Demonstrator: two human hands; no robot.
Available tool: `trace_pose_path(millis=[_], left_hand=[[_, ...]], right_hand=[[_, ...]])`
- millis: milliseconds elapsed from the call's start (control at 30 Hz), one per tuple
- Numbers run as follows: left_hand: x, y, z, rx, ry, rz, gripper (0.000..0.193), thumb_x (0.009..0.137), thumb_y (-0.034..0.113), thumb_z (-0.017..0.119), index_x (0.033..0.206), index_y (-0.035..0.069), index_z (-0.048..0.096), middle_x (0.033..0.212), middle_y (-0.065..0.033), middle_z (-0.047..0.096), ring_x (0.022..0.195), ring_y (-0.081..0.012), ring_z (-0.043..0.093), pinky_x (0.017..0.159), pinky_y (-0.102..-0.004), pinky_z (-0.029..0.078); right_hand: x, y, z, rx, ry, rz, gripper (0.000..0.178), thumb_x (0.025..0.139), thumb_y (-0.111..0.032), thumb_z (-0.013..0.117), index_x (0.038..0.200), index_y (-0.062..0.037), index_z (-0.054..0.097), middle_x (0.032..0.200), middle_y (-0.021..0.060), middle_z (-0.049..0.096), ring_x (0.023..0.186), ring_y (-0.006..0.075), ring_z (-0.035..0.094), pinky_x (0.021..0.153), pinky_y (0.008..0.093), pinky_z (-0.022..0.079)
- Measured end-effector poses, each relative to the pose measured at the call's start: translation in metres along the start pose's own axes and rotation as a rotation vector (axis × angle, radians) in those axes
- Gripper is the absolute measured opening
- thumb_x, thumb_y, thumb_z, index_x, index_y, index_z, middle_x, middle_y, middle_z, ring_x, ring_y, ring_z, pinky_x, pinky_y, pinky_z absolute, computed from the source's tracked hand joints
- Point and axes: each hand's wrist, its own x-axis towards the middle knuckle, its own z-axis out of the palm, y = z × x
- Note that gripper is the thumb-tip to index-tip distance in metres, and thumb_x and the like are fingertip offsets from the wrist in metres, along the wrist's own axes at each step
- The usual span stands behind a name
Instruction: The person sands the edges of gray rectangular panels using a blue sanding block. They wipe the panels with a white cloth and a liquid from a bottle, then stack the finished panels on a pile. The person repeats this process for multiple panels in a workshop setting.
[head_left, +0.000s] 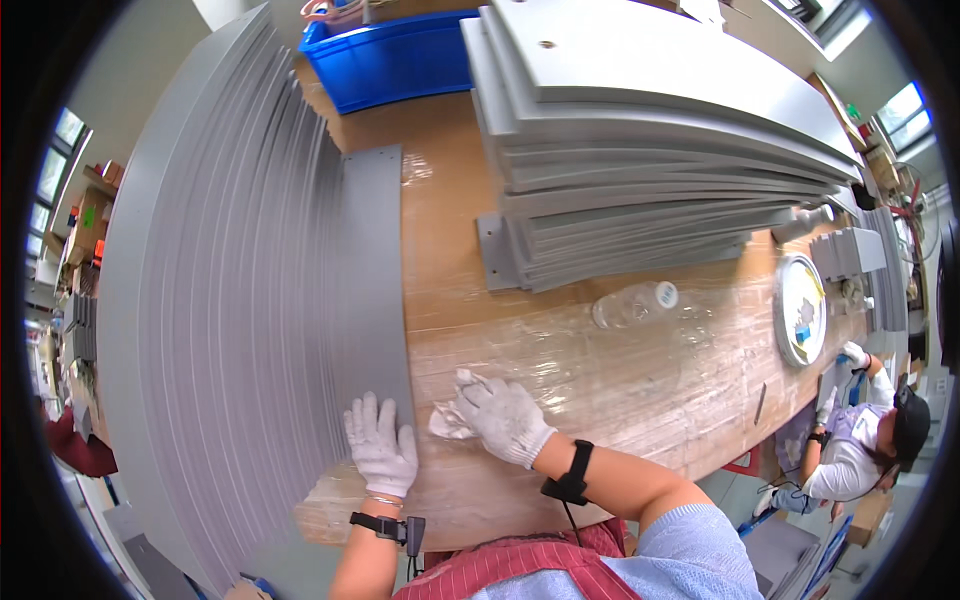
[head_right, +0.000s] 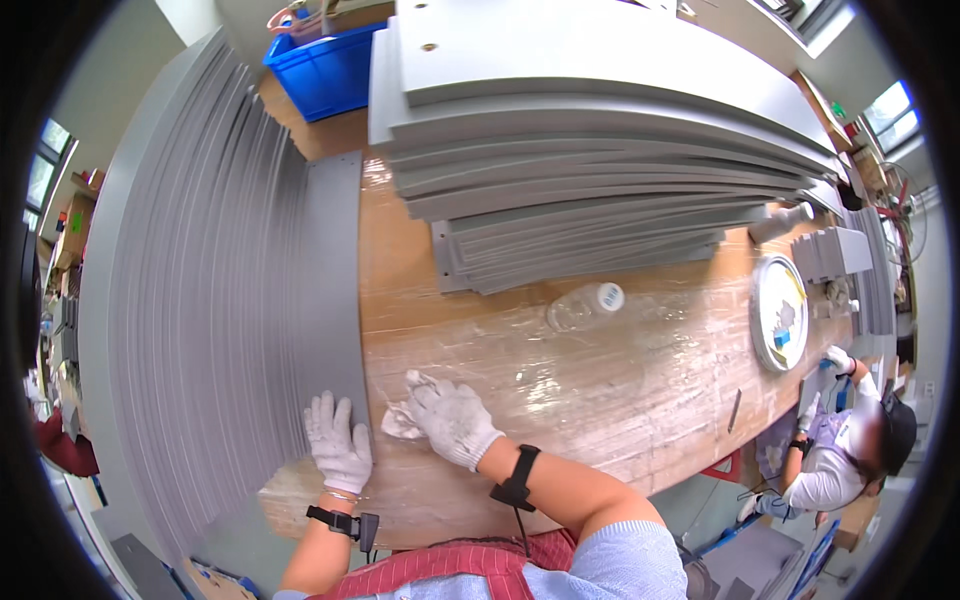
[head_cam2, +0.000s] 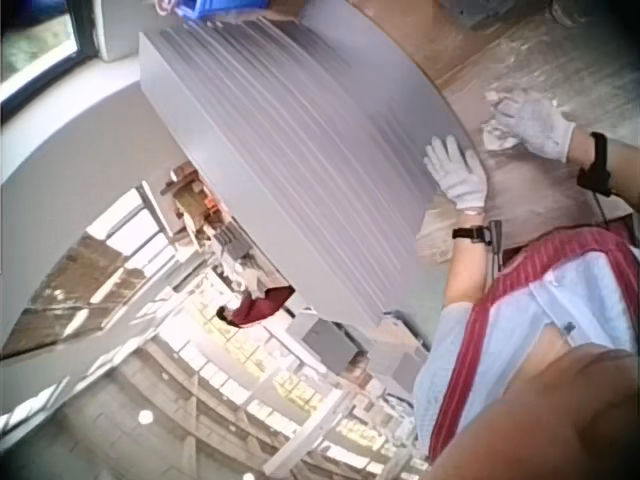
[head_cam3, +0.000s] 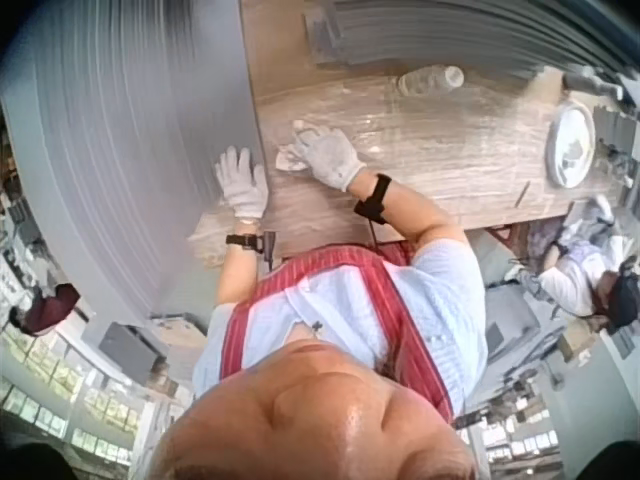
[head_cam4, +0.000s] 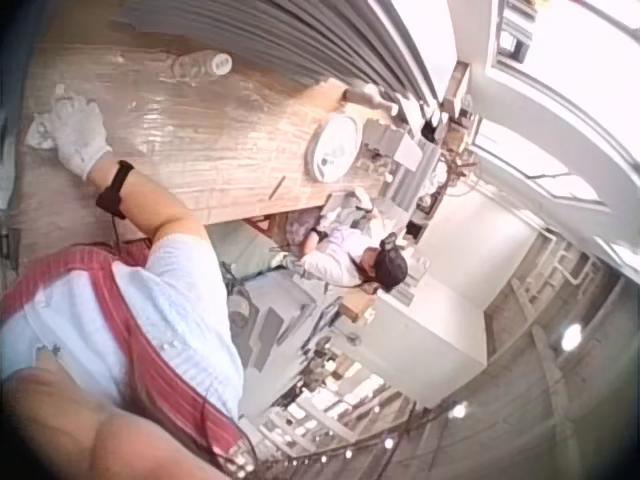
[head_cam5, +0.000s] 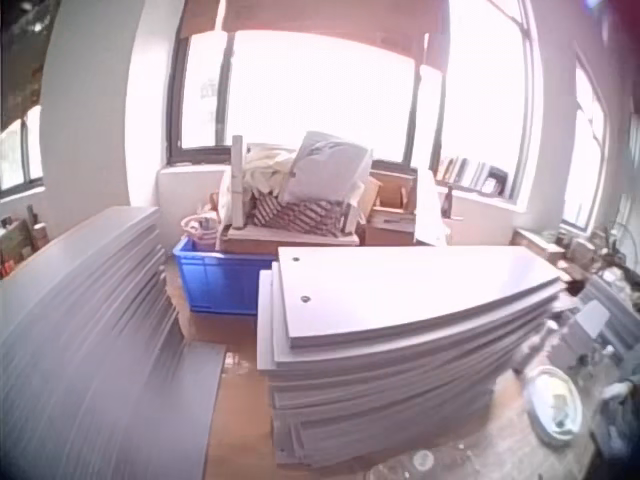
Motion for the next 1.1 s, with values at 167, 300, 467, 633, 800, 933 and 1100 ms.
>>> trace_pose_path(millis=[167, 300, 467, 633, 800, 933, 1100], left_hand=[[0.033, 0.072, 0.004, -0.459, 0.061, -0.090, 0.069, 0.072, 0.024, 0.081, 0.130, -0.003, 0.055, 0.132, -0.0251, 0.057, 0.124, -0.0424, 0.054, 0.108, -0.0458, 0.042], [0.088, 0.197, 0.035, -0.726, 0.026, 0.086, 0.088, 0.068, 0.034, 0.086, 0.138, -0.005, 0.049, 0.134, -0.0267, 0.055, 0.129, -0.0406, 0.051, 0.111, -0.0452, 0.039], [0.146, 0.294, 0.056, -0.942, 0.058, -0.136, 0.085, 0.068, 0.033, 0.086, 0.136, 0.000, 0.048, 0.133, -0.0222, 0.056, 0.129, -0.0369, 0.050, 0.111, -0.0438, 0.039], [0.140, 0.289, 0.065, -1.164, -0.048, -0.383, 0.061, 0.073, 0.028, 0.082, 0.125, 0.008, 0.054, 0.120, -0.0114, 0.063, 0.114, -0.0274, 0.060, 0.098, -0.0410, 0.048], [0.103, 0.200, 0.044, -1.770, -0.021, -0.642, 0.040, 0.081, 0.009, 0.073, 0.117, 0.010, 0.055, 0.098, -0.0049, 0.064, 0.088, -0.0179, 0.065, 0.081, -0.0345, 0.055], [0.153, 0.105, 0.006, -1.838, -0.107, -0.960, 0.030, 0.086, 0.013, 0.070, 0.111, 0.009, 0.054, 0.088, -0.0060, 0.062, 0.075, -0.0244, 0.066, 0.069, -0.0408, 0.059], [0.190, 0.068, 0.022, -1.899, -0.081, -1.059, 0.030, 0.088, 0.021, 0.068, 0.112, 0.010, 0.053, 0.083, -0.0093, 0.061, 0.069, -0.0282, 0.066, 0.061, -0.0433, 0.059]], right_hand=[[-0.146, 0.077, -0.060, -0.023, 0.107, 0.481, 0.044, 0.078, -0.014, 0.062, 0.121, -0.0099, 0.062, 0.119, 0.0154, 0.060, 0.105, 0.0380, 0.060, 0.086, 0.0478, 0.051], [-0.220, 0.158, -0.067, -0.148, 0.378, 0.780, 0.053, 0.074, -0.009, 0.063, 0.128, -0.0097, 0.062, 0.121, 0.0214, 0.058, 0.112, 0.0426, 0.055, 0.095, 0.0490, 0.046], [-0.220, 0.171, -0.076, -0.095, 0.303, 0.880, 0.058, 0.072, -0.002, 0.061, 0.131, -0.0069, 0.061, 0.127, 0.0254, 0.056, 0.122, 0.0447, 0.049, 0.104, 0.0487, 0.043], [-0.219, 0.167, -0.076, -0.105, 0.350, 0.860, 0.056, 0.071, -0.001, 0.063, 0.127, -0.0068, 0.064, 0.126, 0.0256, 0.056, 0.122, 0.0445, 0.050, 0.104, 0.0475, 0.043], [-0.226, 0.179, -0.066, -0.132, 0.359, 0.861, 0.052, 0.070, -0.003, 0.065, 0.122, -0.0053, 0.065, 0.128, 0.0245, 0.055, 0.119, 0.0431, 0.052, 0.103, 0.0466, 0.043], [-0.225, 0.177, -0.069, -0.167, 0.365, 0.830, 0.050, 0.071, -0.004, 0.065, 0.121, -0.0030, 0.064, 0.124, 0.0232, 0.056, 0.116, 0.0428, 0.053, 0.101, 0.0469, 0.044], [-0.231, 0.191, -0.053, -0.234, 0.389, 0.758, 0.053, 0.071, -0.004, 0.062, 0.124, -0.0005, 0.060, 0.125, 0.0235, 0.054, 0.116, 0.0439, 0.051, 0.101, 0.0480, 0.042]])
